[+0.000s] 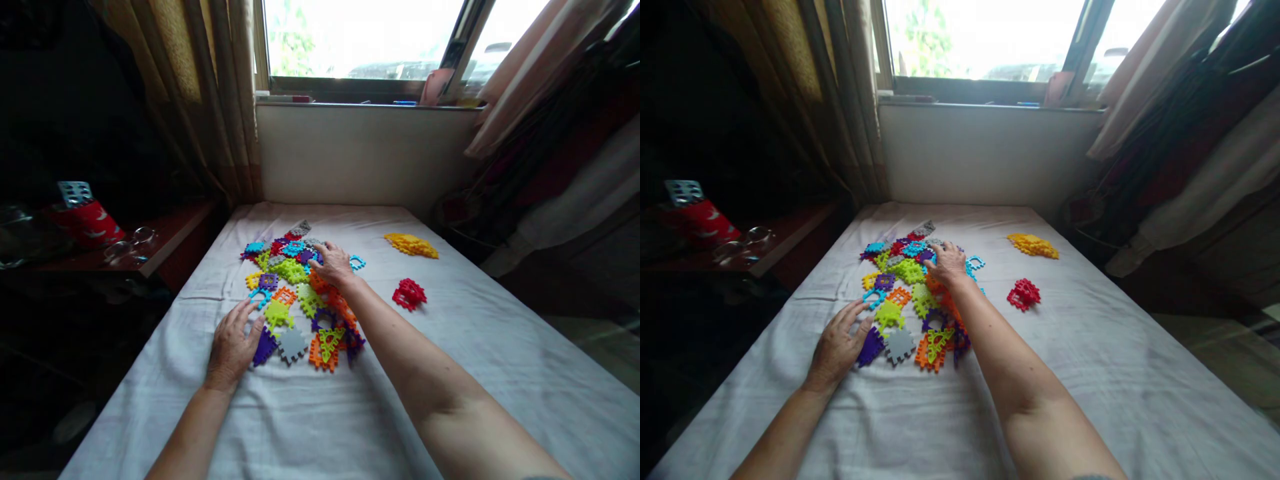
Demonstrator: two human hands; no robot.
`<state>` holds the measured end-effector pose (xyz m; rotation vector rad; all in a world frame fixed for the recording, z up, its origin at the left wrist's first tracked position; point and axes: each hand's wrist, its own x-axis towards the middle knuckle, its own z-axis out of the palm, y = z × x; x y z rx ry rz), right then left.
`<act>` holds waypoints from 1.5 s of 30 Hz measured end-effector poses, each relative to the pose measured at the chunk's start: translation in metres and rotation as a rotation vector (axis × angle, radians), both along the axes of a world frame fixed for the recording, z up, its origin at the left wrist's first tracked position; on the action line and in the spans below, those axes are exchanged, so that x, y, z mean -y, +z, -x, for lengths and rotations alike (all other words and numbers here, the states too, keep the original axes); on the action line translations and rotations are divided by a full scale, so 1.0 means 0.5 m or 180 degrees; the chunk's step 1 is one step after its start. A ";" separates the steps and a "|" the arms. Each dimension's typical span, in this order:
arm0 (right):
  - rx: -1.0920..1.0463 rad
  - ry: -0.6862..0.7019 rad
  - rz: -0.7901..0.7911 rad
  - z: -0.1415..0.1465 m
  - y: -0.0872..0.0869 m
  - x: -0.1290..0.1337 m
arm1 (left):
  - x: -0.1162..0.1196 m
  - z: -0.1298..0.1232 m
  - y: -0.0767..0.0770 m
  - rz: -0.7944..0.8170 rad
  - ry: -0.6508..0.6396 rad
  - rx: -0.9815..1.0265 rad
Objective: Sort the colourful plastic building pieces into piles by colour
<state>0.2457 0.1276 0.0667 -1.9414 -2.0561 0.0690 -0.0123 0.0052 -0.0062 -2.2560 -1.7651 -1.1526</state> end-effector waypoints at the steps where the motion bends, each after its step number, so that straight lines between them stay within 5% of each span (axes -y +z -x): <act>1: 0.0104 0.0109 0.0077 0.020 0.002 -0.015 | 0.000 0.001 0.001 -0.0057 0.0014 0.0002; 7: 0.0404 0.0770 0.0488 0.057 -0.023 -0.048 | -0.001 0.009 0.007 -0.0260 0.0023 -0.0037; 15: 0.0028 0.1262 0.0159 -0.008 -0.052 0.038 | -0.002 0.010 0.007 -0.0292 0.0053 -0.0015; 23: -0.0540 0.0865 0.0049 -0.059 -0.040 0.096 | -0.001 0.013 0.010 -0.0168 0.0068 -0.0009; 30: -0.0973 0.0124 -0.0110 -0.119 -0.015 0.088 | -0.007 -0.023 0.051 0.0027 0.0026 -0.0247; 39: -0.0553 0.0399 -0.0109 -0.045 -0.010 0.095 | -0.107 -0.140 0.101 0.0300 -0.0414 -0.0890; 42: -0.1228 0.0127 -0.0157 -0.099 0.017 0.084 | -0.134 -0.154 0.109 0.0392 -0.0455 -0.0971; 45: -0.1664 -0.0295 0.0035 -0.214 0.034 0.081 | -0.157 -0.171 0.115 0.0488 -0.0571 -0.1106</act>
